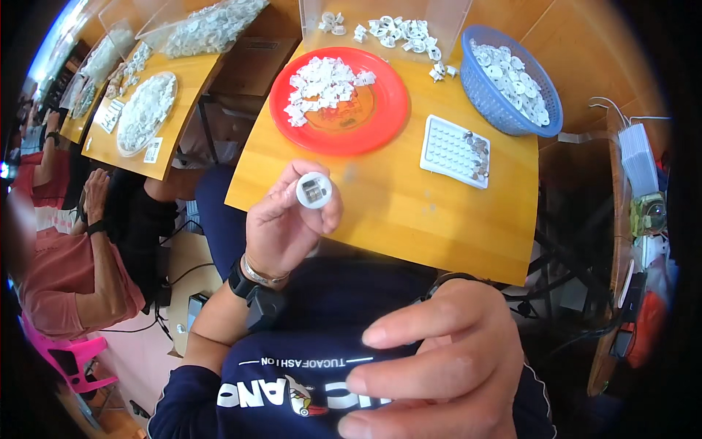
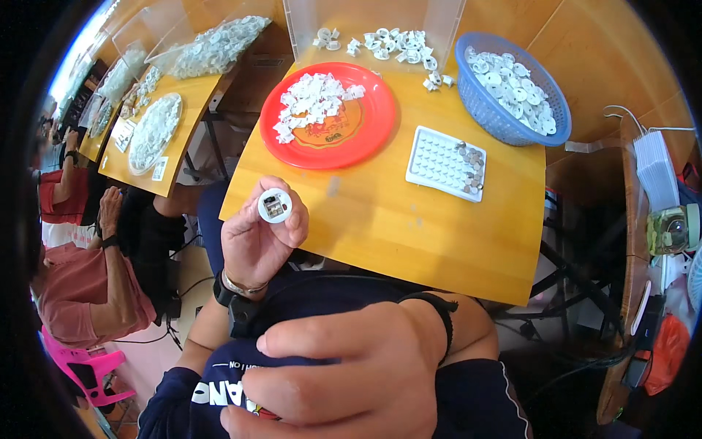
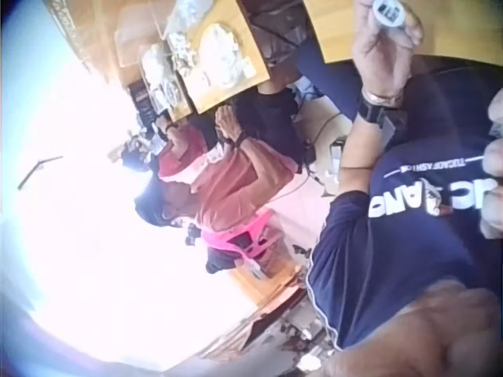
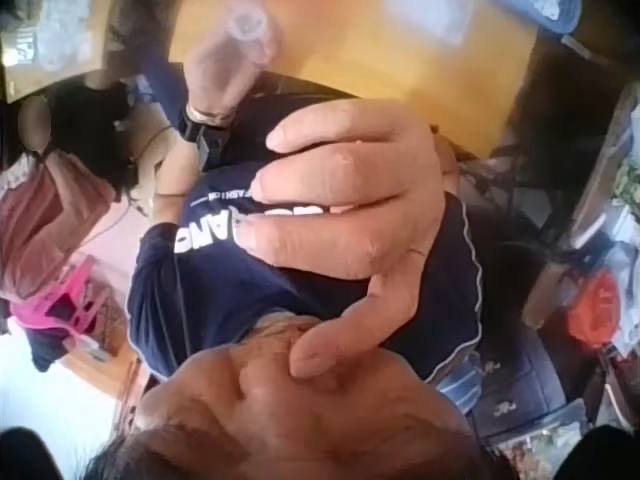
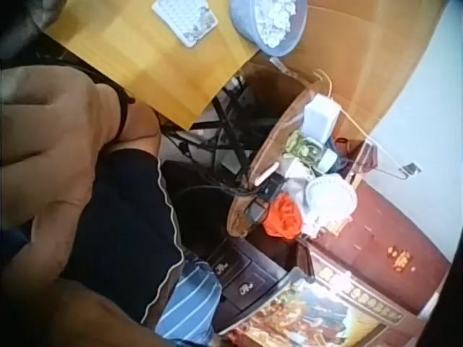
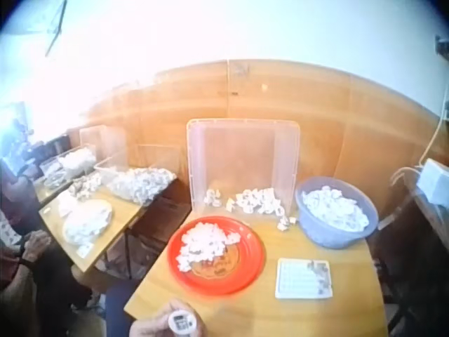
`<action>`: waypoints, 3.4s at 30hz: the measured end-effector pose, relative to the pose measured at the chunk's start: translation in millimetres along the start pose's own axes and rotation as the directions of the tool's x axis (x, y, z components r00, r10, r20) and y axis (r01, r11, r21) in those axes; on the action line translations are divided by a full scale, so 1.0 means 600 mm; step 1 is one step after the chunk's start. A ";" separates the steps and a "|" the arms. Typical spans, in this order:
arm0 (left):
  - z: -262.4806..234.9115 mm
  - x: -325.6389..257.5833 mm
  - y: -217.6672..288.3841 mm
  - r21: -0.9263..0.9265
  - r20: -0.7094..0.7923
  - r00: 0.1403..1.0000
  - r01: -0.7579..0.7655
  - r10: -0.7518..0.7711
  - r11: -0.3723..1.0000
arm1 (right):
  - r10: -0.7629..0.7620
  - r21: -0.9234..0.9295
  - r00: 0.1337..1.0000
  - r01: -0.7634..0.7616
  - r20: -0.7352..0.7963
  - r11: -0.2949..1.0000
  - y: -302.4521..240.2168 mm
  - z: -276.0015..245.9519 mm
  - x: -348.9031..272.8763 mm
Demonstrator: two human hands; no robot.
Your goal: Assembling small white plastic components by hand at a workstation.
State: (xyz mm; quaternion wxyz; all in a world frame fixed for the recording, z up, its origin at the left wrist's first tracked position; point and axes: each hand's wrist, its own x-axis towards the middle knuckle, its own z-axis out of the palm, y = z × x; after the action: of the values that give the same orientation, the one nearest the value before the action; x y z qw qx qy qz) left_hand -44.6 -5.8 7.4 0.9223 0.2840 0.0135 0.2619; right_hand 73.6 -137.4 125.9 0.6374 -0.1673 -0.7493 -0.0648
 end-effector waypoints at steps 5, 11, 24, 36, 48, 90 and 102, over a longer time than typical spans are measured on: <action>0.001 -0.005 0.002 -0.045 -0.018 1.000 -0.019 0.018 0.999 | 0.365 -0.414 0.927 -0.298 0.091 0.860 0.005 0.007 0.002; 0.016 -0.005 0.001 -0.018 -0.079 0.997 -0.015 0.013 1.000 | 0.665 -0.370 0.723 -0.679 -0.189 0.633 0.088 0.006 -0.101; 0.019 -0.014 0.007 0.322 -0.198 0.967 -0.092 0.163 0.942 | 0.779 -0.172 0.582 -0.813 -0.233 0.556 0.100 0.047 -0.123; 0.028 -0.020 0.002 0.510 -0.130 0.960 -0.148 0.246 0.847 | 0.759 -0.167 0.601 -0.799 -0.251 0.578 0.095 0.044 -0.111; 0.033 -0.028 -0.004 0.725 -0.106 0.947 -0.135 0.303 0.676 | 0.685 -0.328 0.679 -0.731 -0.263 0.599 0.090 0.048 -0.109; 0.041 -0.029 0.014 0.724 -0.044 0.954 -0.173 0.295 0.667 | 0.752 -0.023 0.636 -0.766 -0.176 0.643 0.089 0.040 -0.110; 0.028 -0.031 0.012 0.789 0.099 0.931 -0.290 0.352 0.542 | 0.758 0.022 0.640 -0.762 -0.127 0.647 0.085 0.038 -0.102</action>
State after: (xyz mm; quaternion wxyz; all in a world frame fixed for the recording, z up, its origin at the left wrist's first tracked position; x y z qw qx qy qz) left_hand -61.2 -18.7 23.1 0.6352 0.6501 0.1085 0.4026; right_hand 77.3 -93.0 56.0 0.6480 -0.4728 -0.5674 0.1860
